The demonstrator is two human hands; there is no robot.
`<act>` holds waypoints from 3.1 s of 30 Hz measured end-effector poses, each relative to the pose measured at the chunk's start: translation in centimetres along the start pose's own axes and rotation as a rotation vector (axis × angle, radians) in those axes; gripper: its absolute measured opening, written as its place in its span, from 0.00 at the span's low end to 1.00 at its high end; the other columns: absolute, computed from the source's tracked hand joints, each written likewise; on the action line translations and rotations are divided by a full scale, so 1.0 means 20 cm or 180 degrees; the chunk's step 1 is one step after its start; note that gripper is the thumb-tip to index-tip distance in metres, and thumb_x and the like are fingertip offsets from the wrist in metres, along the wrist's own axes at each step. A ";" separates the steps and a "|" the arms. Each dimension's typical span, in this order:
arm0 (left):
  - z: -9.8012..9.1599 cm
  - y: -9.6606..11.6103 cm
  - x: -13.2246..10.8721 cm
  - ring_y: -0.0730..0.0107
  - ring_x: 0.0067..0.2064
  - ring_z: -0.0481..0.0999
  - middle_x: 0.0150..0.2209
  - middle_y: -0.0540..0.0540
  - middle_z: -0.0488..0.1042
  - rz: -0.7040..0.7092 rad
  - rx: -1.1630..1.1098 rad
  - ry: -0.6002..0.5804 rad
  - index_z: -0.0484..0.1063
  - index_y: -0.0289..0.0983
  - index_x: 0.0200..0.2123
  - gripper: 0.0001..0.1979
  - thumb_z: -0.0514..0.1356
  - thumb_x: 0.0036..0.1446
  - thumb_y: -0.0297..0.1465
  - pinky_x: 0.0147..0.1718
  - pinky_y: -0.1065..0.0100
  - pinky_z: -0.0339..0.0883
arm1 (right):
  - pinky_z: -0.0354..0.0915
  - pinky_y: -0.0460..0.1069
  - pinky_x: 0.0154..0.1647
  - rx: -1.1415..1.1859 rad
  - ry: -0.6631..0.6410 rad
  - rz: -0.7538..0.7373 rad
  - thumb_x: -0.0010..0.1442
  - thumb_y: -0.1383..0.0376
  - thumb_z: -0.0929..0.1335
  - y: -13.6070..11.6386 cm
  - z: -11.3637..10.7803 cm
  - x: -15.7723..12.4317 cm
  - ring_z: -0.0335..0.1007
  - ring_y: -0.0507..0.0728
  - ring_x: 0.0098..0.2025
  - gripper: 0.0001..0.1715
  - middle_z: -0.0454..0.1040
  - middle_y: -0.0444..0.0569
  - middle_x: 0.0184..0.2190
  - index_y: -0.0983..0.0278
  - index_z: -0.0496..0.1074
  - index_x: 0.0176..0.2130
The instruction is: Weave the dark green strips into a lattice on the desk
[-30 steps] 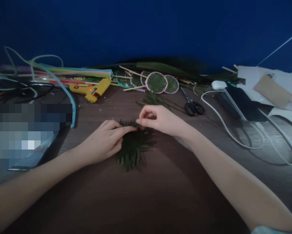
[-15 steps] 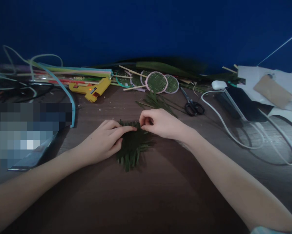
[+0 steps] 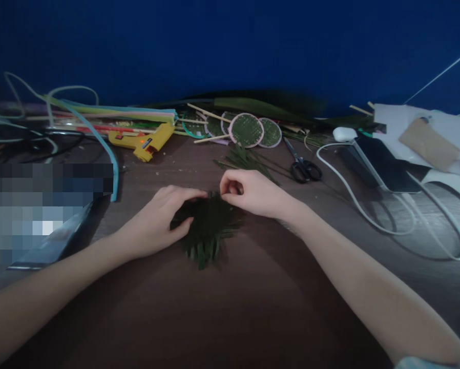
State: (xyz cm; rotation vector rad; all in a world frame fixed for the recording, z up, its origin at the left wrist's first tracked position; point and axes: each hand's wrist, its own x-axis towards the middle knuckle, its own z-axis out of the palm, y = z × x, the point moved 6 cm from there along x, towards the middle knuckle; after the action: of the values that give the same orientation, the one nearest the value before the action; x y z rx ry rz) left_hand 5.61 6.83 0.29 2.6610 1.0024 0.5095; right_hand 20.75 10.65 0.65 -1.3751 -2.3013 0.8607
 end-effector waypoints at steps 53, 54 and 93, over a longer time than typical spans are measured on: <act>-0.01 -0.07 0.00 0.60 0.41 0.66 0.35 0.45 0.69 -0.0612 0.0869 0.0326 0.66 0.36 0.35 0.09 0.58 0.55 0.36 0.39 0.60 0.59 | 0.56 0.59 0.50 -0.0458 0.0624 -0.0434 0.52 0.66 0.68 -0.08 0.08 -0.03 0.59 0.61 0.48 0.03 0.62 0.50 0.43 0.61 0.68 0.31; -0.01 -0.07 0.00 0.60 0.40 0.66 0.35 0.45 0.69 -0.0612 0.0859 0.0334 0.66 0.35 0.35 0.09 0.58 0.55 0.35 0.39 0.60 0.59 | 0.56 0.59 0.50 -0.0450 0.0617 -0.0423 0.52 0.67 0.68 -0.08 0.08 -0.03 0.58 0.61 0.48 0.03 0.62 0.50 0.43 0.61 0.68 0.32; -0.01 -0.08 0.00 0.59 0.42 0.65 0.39 0.44 0.68 -0.0723 0.0796 0.0289 0.67 0.35 0.40 0.12 0.57 0.55 0.35 0.41 0.59 0.60 | 0.57 0.57 0.50 -0.0541 0.0471 -0.0383 0.54 0.67 0.67 -0.08 0.09 -0.02 0.57 0.61 0.49 0.07 0.62 0.51 0.45 0.61 0.68 0.37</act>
State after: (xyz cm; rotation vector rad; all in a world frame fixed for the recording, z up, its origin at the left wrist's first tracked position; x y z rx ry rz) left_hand 4.63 8.03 -0.14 2.7040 1.4618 0.4871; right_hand 19.00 9.12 0.35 -1.3030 -2.3578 0.5191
